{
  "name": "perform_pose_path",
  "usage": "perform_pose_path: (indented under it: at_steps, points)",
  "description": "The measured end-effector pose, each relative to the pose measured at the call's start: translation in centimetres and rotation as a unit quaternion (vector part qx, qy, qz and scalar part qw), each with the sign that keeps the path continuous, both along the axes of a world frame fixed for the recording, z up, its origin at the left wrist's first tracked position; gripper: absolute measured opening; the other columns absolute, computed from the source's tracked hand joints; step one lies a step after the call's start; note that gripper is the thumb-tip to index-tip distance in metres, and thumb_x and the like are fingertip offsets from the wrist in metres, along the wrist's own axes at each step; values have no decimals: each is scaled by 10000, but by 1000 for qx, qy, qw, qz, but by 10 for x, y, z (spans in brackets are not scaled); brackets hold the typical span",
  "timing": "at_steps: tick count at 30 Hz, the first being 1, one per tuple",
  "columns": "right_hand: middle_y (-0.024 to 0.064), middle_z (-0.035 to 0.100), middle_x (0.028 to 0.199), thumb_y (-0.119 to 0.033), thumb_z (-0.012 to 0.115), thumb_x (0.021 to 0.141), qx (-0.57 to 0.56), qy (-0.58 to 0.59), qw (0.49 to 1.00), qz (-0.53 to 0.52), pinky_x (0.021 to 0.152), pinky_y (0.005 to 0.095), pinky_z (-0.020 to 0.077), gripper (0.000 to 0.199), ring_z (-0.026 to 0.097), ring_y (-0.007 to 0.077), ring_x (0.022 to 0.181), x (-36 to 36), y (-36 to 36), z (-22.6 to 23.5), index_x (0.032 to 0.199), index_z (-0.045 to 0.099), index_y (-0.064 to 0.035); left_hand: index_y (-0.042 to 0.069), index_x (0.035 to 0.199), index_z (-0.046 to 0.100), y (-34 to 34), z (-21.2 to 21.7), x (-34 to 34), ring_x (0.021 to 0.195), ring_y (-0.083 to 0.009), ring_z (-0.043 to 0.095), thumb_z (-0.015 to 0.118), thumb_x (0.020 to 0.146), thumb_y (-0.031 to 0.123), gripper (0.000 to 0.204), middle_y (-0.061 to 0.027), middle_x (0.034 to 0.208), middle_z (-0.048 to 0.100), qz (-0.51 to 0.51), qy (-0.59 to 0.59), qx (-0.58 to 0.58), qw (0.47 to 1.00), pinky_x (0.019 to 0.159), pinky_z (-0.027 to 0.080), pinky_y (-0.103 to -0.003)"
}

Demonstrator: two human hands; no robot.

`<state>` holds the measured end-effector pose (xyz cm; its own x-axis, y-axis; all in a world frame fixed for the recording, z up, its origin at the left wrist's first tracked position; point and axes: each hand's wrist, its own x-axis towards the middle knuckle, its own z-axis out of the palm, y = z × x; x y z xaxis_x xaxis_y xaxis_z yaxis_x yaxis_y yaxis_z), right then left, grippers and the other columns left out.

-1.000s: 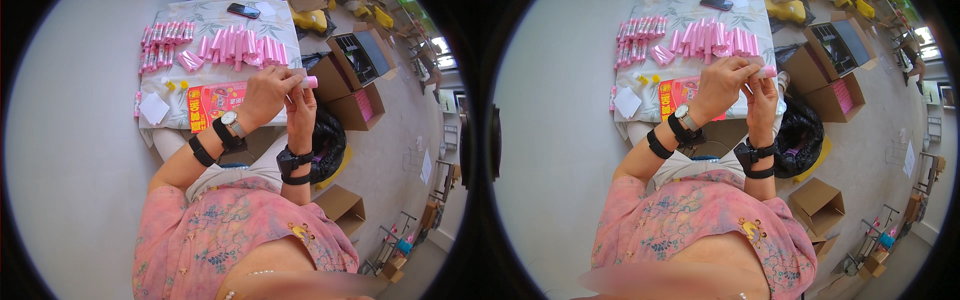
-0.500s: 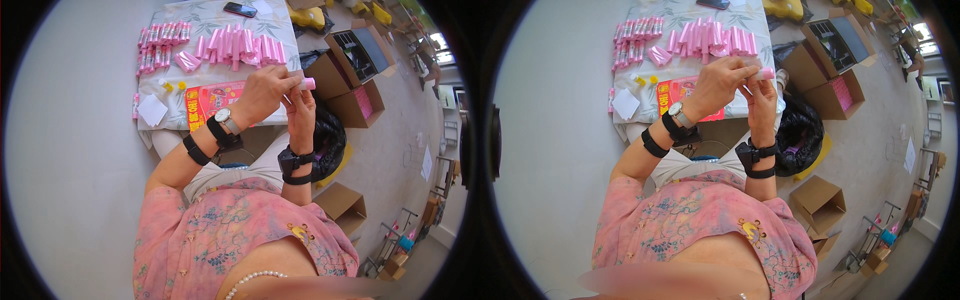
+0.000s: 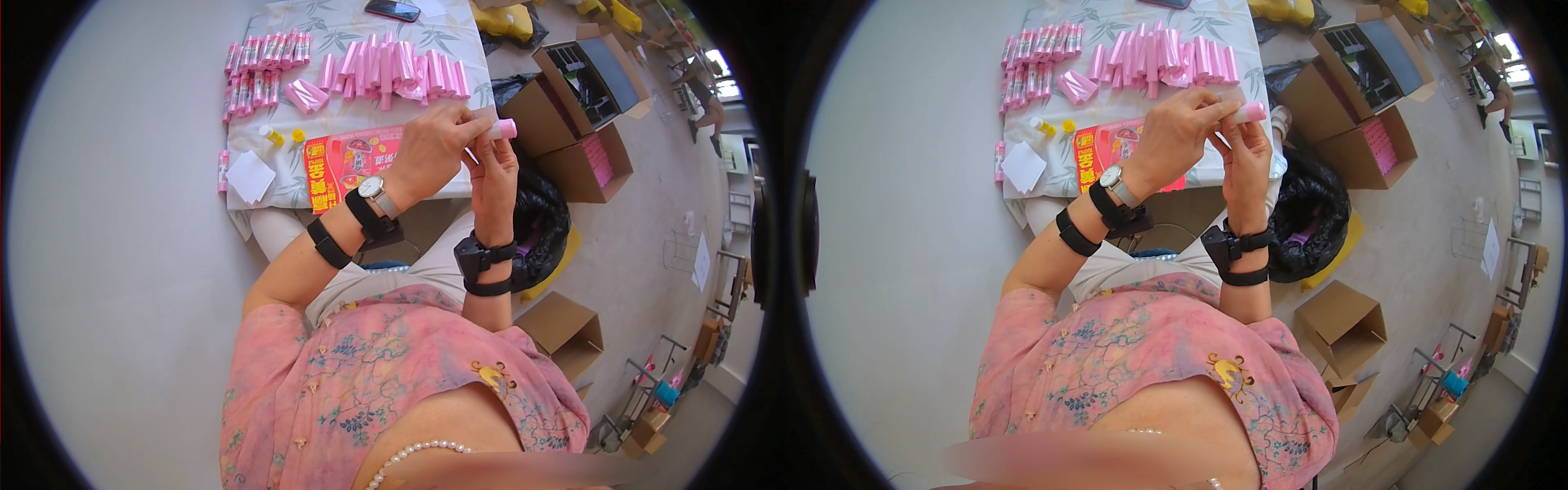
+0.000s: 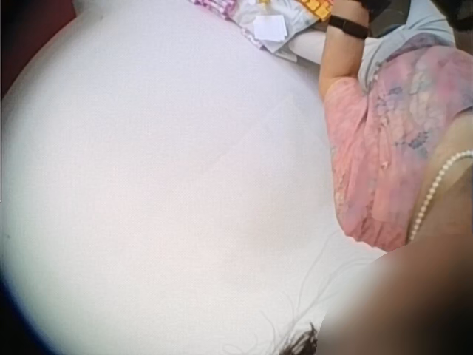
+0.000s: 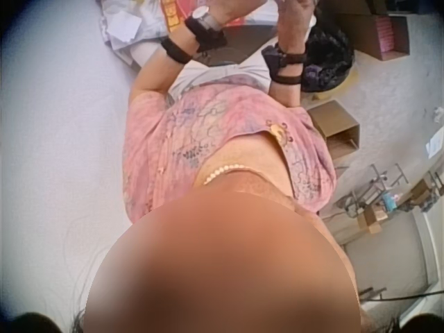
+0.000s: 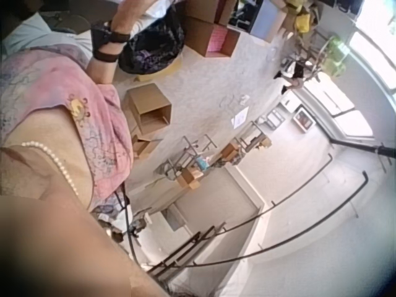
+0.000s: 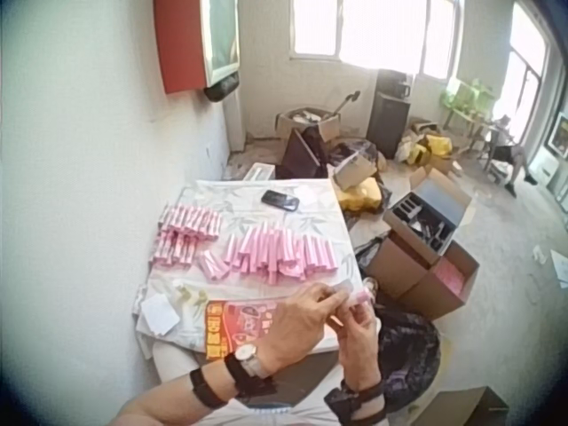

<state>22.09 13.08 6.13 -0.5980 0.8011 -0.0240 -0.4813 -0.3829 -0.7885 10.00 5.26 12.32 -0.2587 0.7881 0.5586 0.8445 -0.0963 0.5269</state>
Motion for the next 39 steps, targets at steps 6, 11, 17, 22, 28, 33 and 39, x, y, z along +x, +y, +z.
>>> perform_pose_path:
  at_steps: [6,11,17,22,28,33,39]
  points:
    - [78,701,1152,-144,674,980,2,2,1000,2,880,325,589,295,683,166,1012,1,3,-2,1256,641,-43,147,1155,728,3,-2,2,845,-275,676,651,784,-42,424,-79,946,674,2,-1,5,1000,703,554,-392]
    - [78,699,1159,-146,673,982,-6,3,1000,-5,877,327,590,291,682,165,1015,0,2,0,1253,642,-45,146,1150,730,4,-1,3,837,-276,679,656,782,-42,420,-80,952,674,7,9,2,1000,696,557,-391]
    - [77,700,1151,-139,671,982,-4,4,1000,-3,873,330,596,290,683,166,1011,2,5,-1,1253,639,-44,149,1140,734,7,-4,4,825,-277,684,661,791,-30,398,-78,931,677,14,17,7,1000,687,560,-386]
    - [71,704,1138,-126,675,977,-4,5,1000,-4,874,333,600,286,686,160,1000,0,6,4,1249,639,-43,97,1065,719,7,3,6,836,-300,693,679,822,6,263,-96,916,697,27,-15,27,999,700,556,-393]
    - [72,707,1131,-127,684,971,4,13,1000,3,882,340,601,292,688,158,1009,1,9,8,1247,637,-43,62,989,699,9,1,7,824,-321,676,718,813,42,179,-96,899,717,33,-84,39,995,730,525,-418]
    - [68,710,1117,-129,691,966,12,1,1000,16,865,341,607,298,688,154,1005,4,13,7,1249,638,-53,54,945,704,4,9,9,855,-307,649,717,809,40,138,-84,883,709,55,-11,49,997,795,474,-438]
    - [59,703,1077,-169,675,985,35,-30,998,30,851,325,605,270,687,143,975,5,13,15,1218,642,-37,55,933,717,5,-1,12,881,-299,627,727,798,36,137,-86,887,670,62,-65,46,995,768,476,-429]
